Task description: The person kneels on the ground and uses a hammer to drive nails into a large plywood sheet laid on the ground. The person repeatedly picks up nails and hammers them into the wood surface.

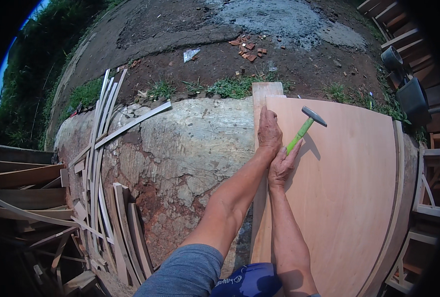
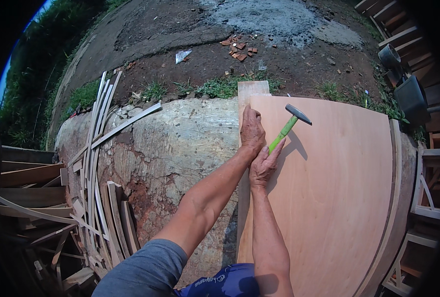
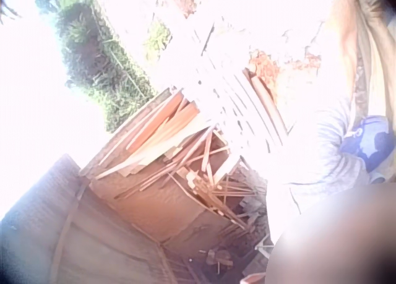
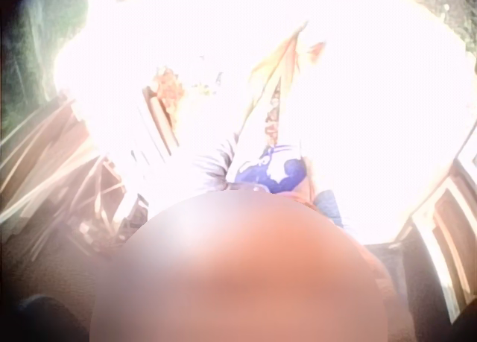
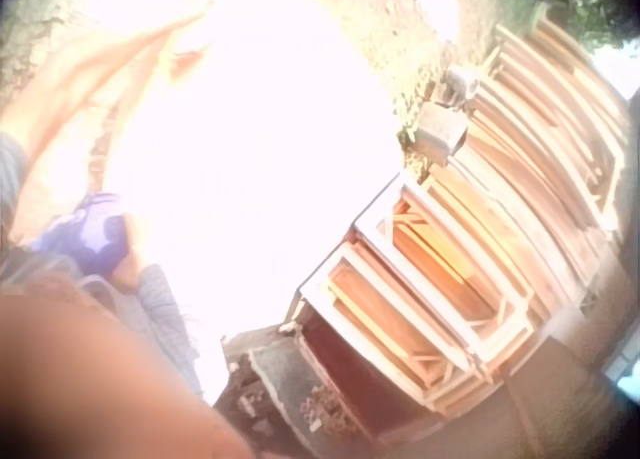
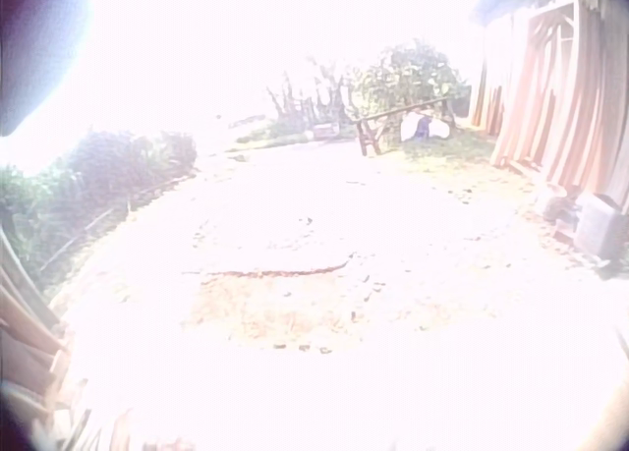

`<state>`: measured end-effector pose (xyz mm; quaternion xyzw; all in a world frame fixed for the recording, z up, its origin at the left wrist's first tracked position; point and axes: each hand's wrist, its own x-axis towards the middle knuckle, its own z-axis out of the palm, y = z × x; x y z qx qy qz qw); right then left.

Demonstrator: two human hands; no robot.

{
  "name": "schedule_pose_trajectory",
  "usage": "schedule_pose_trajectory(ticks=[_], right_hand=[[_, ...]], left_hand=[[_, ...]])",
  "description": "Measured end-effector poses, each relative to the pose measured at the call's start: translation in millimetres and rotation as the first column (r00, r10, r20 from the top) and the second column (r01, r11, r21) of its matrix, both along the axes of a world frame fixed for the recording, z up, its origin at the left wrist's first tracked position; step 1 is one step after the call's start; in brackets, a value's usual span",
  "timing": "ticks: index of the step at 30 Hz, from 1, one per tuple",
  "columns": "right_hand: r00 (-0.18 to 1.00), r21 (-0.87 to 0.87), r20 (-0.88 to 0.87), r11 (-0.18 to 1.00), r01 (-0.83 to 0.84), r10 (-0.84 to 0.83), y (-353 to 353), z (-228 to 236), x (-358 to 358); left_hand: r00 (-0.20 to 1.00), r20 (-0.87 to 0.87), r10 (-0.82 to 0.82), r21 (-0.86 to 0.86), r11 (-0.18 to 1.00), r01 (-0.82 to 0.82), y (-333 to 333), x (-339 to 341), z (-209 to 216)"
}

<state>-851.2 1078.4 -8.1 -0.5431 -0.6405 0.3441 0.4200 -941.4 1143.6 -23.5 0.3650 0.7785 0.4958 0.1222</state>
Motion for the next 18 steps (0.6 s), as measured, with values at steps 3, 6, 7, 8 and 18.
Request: schedule_pose_trajectory(ticks=[3,6,7,8,18], right_hand=[[1.000,0.004,-0.010,1.000,-0.019,0.019,-5.8,6.4,-6.2],[1.000,0.003,0.010,1.000,-0.017,0.017,-3.8,2.0,1.5],[1.000,0.007,-0.003,1.000,-0.015,0.015,-2.5,2.8,-0.7],[1.000,0.011,-0.017,1.000,-0.011,0.011,-1.8,3.4,-3.0],[0.999,-0.106,-0.039,0.994,0.009,-0.013,-1.9,-12.0,1.2]], left_hand=[[0.986,-0.163,0.040,-0.064,0.997,-0.051,-0.9,-8.1,-8.1],[0.997,-0.082,-0.003,-0.107,0.994,-0.006,2.8,-2.9,-7.0],[0.998,-0.064,0.016,-0.063,0.998,-0.020,6.6,-7.7,-9.1],[0.999,-0.045,0.031,-0.018,0.999,-0.032,10.1,-11.4,-11.4],[0.839,0.489,0.238,0.246,0.885,-0.395,29.5,-35.2,-22.2]])
